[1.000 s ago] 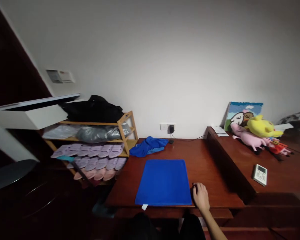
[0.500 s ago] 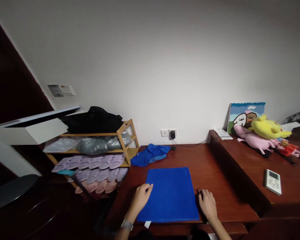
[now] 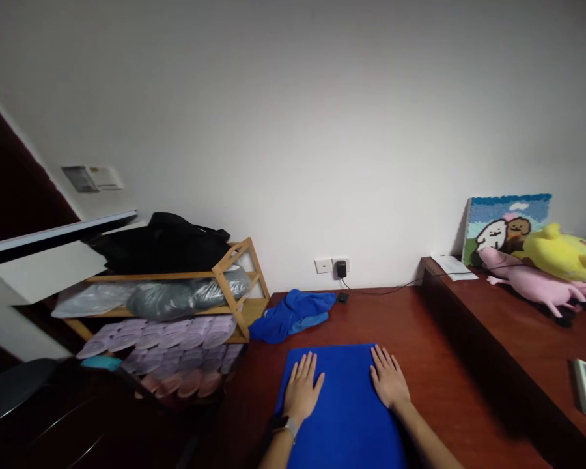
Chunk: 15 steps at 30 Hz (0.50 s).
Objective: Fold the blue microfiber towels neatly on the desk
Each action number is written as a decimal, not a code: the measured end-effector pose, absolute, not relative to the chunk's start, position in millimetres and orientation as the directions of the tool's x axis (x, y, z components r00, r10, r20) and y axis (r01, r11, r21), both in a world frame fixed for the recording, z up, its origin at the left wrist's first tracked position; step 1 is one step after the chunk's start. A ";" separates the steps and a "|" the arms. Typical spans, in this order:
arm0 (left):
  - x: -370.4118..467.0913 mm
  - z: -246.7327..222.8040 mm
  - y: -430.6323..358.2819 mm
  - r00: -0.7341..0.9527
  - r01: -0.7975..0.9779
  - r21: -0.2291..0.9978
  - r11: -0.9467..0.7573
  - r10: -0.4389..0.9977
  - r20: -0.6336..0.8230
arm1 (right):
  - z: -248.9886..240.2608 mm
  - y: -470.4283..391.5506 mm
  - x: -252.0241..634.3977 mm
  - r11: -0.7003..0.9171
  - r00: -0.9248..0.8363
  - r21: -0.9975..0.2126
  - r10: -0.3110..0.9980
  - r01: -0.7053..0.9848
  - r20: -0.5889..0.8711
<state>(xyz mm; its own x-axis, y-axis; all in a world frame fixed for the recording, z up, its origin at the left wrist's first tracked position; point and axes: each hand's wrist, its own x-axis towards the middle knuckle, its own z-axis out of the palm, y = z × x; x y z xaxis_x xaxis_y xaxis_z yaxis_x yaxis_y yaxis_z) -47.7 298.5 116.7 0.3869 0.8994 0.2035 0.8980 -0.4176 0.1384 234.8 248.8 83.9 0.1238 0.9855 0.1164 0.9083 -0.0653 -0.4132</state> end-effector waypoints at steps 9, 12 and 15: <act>-103.1 92.1 321.9 0.272 0.955 0.065 -0.290 0.942 0.198 | 97.8 248.3 231.7 -0.149 0.149 -0.338 0.988 0.929 -0.025; -105.2 95.7 323.6 0.278 0.952 0.063 -0.299 0.933 0.228 | 102.5 247.0 230.4 -0.169 0.157 -0.320 0.985 0.932 -0.064; -96.1 109.9 309.4 0.299 0.933 0.088 -0.349 0.887 0.352 | 103.5 245.5 230.3 -0.181 0.172 -0.328 0.984 0.927 -0.055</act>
<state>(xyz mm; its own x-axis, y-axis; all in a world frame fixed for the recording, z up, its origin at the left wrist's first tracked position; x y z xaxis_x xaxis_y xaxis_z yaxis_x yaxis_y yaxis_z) -96.1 309.4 109.9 0.2988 0.8871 0.3518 0.9329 -0.3492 0.0883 230.3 245.5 103.5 0.1724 0.9835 -0.0545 0.9271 -0.1807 -0.3284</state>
